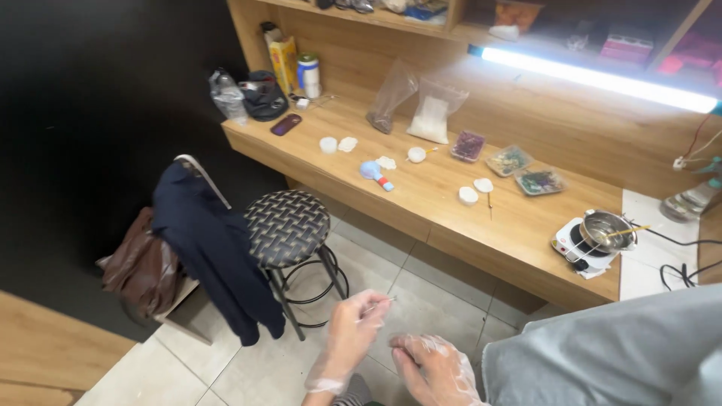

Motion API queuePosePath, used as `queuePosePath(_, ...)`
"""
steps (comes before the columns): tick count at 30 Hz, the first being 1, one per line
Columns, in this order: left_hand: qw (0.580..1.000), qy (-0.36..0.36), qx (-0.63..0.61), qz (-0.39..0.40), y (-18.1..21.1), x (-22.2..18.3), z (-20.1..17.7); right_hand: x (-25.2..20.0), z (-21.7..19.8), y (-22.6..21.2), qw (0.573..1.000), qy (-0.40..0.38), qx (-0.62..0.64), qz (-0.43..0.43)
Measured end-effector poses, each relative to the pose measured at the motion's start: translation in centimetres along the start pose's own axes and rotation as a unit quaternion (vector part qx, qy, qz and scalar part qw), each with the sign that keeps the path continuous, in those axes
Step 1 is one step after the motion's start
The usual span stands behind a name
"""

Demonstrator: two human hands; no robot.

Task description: Preparing candle components, assembling wicks, and measuring ingredients in a candle workshop.

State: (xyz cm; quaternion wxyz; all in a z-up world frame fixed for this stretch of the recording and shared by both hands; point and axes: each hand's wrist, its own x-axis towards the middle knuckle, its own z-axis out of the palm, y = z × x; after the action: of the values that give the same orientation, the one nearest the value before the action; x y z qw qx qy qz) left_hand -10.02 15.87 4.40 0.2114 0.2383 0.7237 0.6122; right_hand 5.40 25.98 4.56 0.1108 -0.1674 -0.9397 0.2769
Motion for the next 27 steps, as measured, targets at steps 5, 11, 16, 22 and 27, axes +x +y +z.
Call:
queuePosePath(5,0.991,-0.096,0.067,0.069,0.7,9.1,5.2,5.9,-0.2,5.5,0.995,0.030,0.001,0.100)
queuePosePath(11,0.978,-0.195,0.027,0.072,0.6,22.1,9.3,14.3,-2.0,12.7,0.951,0.028,-0.023,0.307)
queuePosePath(16,0.961,-0.266,0.060,0.051,2.3,33.4,12.3,23.7,-5.4,15.1,0.917,0.028,-0.008,0.399)
queuePosePath(22,0.922,-0.350,0.036,0.163,2.7,42.5,15.9,31.8,-8.0,17.6,0.893,0.256,0.069,0.365)
queuePosePath(27,0.874,-0.447,0.076,0.174,4.1,45.8,17.2,33.4,-9.5,18.3,0.867,0.315,0.051,0.383)
